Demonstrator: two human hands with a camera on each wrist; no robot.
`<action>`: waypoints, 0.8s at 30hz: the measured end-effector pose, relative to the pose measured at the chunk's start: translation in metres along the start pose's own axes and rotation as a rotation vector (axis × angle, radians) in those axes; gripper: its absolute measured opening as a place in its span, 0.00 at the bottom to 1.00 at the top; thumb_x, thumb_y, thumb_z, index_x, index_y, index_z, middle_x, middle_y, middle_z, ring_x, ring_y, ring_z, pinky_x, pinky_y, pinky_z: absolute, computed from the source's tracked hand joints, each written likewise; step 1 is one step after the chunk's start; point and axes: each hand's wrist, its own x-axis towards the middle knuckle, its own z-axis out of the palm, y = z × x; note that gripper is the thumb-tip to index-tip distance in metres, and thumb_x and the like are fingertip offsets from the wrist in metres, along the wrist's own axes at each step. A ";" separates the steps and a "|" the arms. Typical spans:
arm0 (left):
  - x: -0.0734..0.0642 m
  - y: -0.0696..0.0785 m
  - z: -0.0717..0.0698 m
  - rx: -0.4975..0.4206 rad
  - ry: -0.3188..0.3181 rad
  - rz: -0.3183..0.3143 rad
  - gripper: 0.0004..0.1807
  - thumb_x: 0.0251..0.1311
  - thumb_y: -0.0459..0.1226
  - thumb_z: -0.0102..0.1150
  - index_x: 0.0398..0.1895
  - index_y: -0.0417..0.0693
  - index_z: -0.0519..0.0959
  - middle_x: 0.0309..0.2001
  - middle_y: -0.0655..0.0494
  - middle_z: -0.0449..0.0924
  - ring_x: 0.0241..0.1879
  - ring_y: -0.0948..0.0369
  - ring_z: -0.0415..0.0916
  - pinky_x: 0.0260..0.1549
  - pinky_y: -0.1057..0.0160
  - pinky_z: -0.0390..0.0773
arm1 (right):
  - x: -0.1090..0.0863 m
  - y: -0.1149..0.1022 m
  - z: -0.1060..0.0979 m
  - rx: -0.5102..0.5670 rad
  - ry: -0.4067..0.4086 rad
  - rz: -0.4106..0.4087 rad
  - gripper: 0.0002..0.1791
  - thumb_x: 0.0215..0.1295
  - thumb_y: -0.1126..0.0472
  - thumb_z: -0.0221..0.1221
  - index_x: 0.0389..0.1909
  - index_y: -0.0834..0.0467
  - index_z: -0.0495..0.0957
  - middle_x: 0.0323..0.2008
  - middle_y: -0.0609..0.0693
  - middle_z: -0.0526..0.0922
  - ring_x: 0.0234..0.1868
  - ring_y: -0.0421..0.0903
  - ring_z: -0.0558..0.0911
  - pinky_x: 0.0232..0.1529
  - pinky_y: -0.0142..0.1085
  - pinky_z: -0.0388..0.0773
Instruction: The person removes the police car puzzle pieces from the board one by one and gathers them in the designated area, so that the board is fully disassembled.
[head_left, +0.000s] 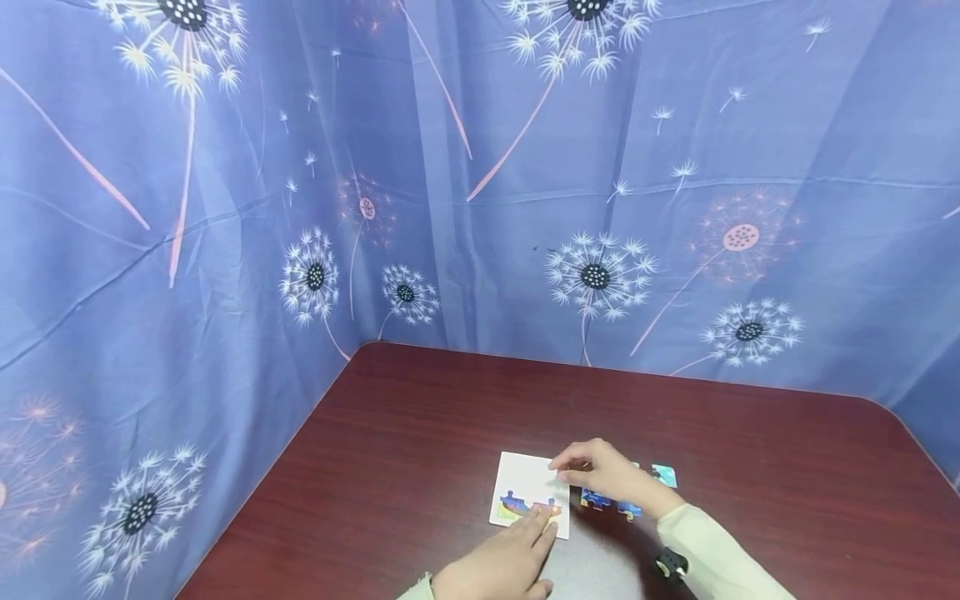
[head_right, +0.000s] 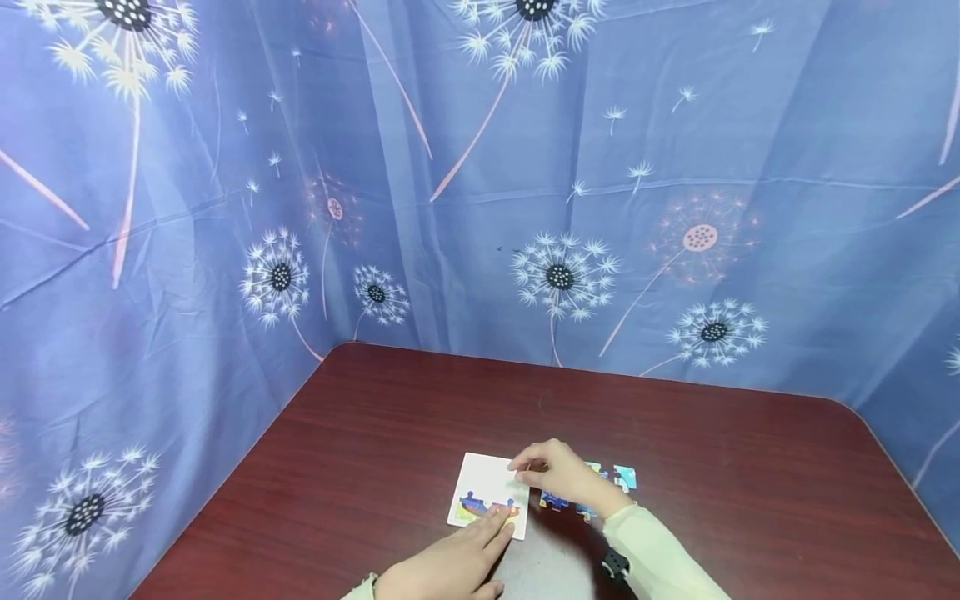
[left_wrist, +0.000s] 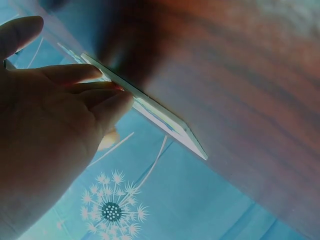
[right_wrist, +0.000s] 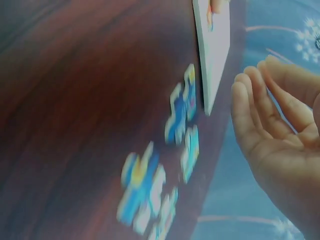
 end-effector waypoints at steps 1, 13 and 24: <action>0.000 0.001 0.000 0.004 0.000 0.000 0.36 0.66 0.54 0.50 0.70 0.40 0.63 0.72 0.49 0.58 0.72 0.57 0.53 0.67 0.64 0.58 | 0.003 -0.001 0.003 0.021 -0.020 -0.002 0.09 0.64 0.64 0.61 0.42 0.63 0.84 0.37 0.52 0.86 0.37 0.38 0.81 0.39 0.31 0.79; -0.001 0.007 0.005 0.050 0.005 0.021 0.39 0.66 0.55 0.49 0.70 0.37 0.61 0.71 0.44 0.58 0.71 0.54 0.54 0.66 0.65 0.60 | 0.029 -0.001 0.033 0.103 -0.157 -0.052 0.09 0.63 0.66 0.61 0.42 0.65 0.83 0.35 0.53 0.86 0.36 0.37 0.82 0.42 0.30 0.79; -0.005 0.009 0.006 0.021 0.046 0.039 0.36 0.66 0.56 0.49 0.66 0.36 0.67 0.69 0.42 0.62 0.69 0.52 0.60 0.62 0.64 0.66 | 0.036 -0.008 0.041 0.071 -0.162 0.020 0.09 0.56 0.67 0.66 0.39 0.63 0.85 0.28 0.45 0.80 0.30 0.33 0.76 0.38 0.30 0.77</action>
